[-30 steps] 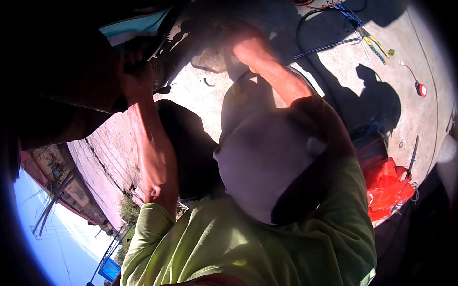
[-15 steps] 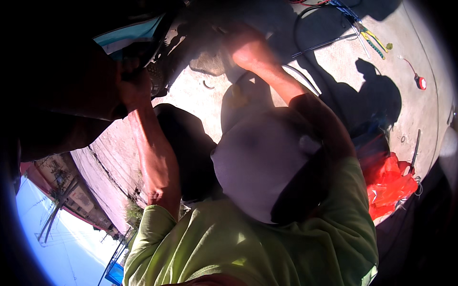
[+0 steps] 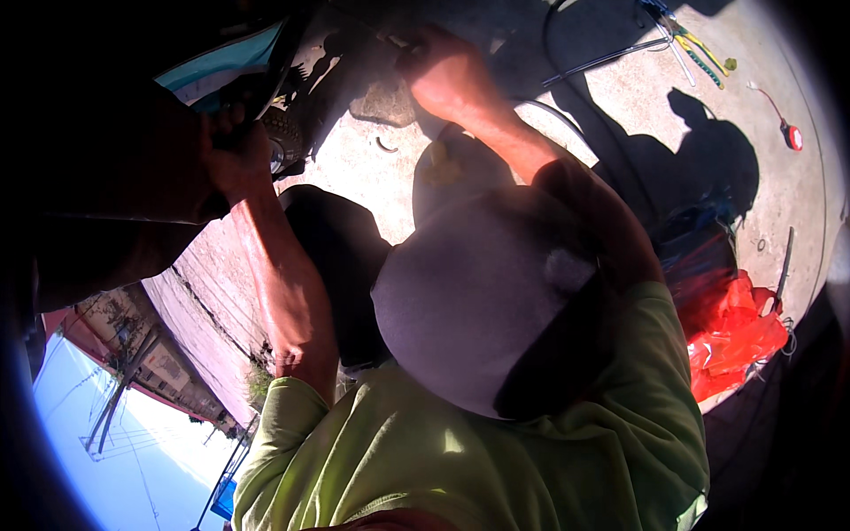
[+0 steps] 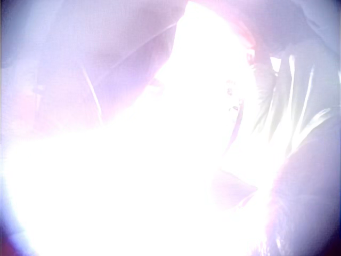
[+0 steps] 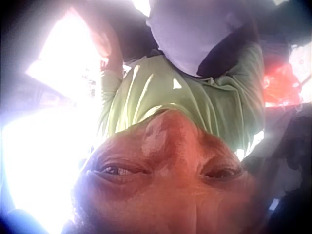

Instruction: The person uses a screwdriver to work on the wiring and internal components of a scooter while sitting on the ground.

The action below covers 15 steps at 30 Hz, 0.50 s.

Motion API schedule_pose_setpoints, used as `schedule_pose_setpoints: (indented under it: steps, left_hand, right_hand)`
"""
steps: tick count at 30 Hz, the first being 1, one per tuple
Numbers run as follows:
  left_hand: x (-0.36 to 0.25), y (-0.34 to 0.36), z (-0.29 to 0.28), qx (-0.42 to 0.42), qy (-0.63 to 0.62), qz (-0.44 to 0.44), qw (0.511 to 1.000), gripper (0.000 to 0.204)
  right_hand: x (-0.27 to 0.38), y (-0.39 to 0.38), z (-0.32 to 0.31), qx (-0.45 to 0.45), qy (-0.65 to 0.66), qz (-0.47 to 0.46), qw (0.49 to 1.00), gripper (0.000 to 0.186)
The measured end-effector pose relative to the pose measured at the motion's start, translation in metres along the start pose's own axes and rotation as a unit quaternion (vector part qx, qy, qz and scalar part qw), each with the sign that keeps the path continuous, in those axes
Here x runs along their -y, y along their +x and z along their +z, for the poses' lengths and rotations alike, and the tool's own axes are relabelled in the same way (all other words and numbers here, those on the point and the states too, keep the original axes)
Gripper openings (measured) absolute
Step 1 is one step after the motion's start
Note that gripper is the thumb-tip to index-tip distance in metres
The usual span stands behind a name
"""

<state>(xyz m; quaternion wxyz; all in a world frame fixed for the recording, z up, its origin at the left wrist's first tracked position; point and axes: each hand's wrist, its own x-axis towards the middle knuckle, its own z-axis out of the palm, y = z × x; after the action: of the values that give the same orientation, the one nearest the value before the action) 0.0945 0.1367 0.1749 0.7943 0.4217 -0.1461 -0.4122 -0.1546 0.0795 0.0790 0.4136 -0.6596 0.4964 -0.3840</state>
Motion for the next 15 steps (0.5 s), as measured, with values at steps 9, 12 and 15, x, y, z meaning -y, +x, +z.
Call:
schedule_pose_setpoints:
  steps: [9,12,15]
  left_hand:
    - [-0.005,0.001,-0.009,0.015,0.012,0.001,1.000,0.029]
    - [0.000,0.005,-0.010,0.031,0.002,-0.007,0.999,0.028]
    - [-0.002,0.004,-0.010,0.027,0.007,-0.012,1.000,0.028]
  right_hand:
    - [-0.002,-0.001,0.002,0.010,-0.013,-0.049,0.999,0.034]
    - [-0.001,0.000,-0.004,0.007,-0.032,-0.048,0.998,0.035]
    - [-0.003,0.000,-0.002,0.011,-0.038,-0.045,0.998,0.034]
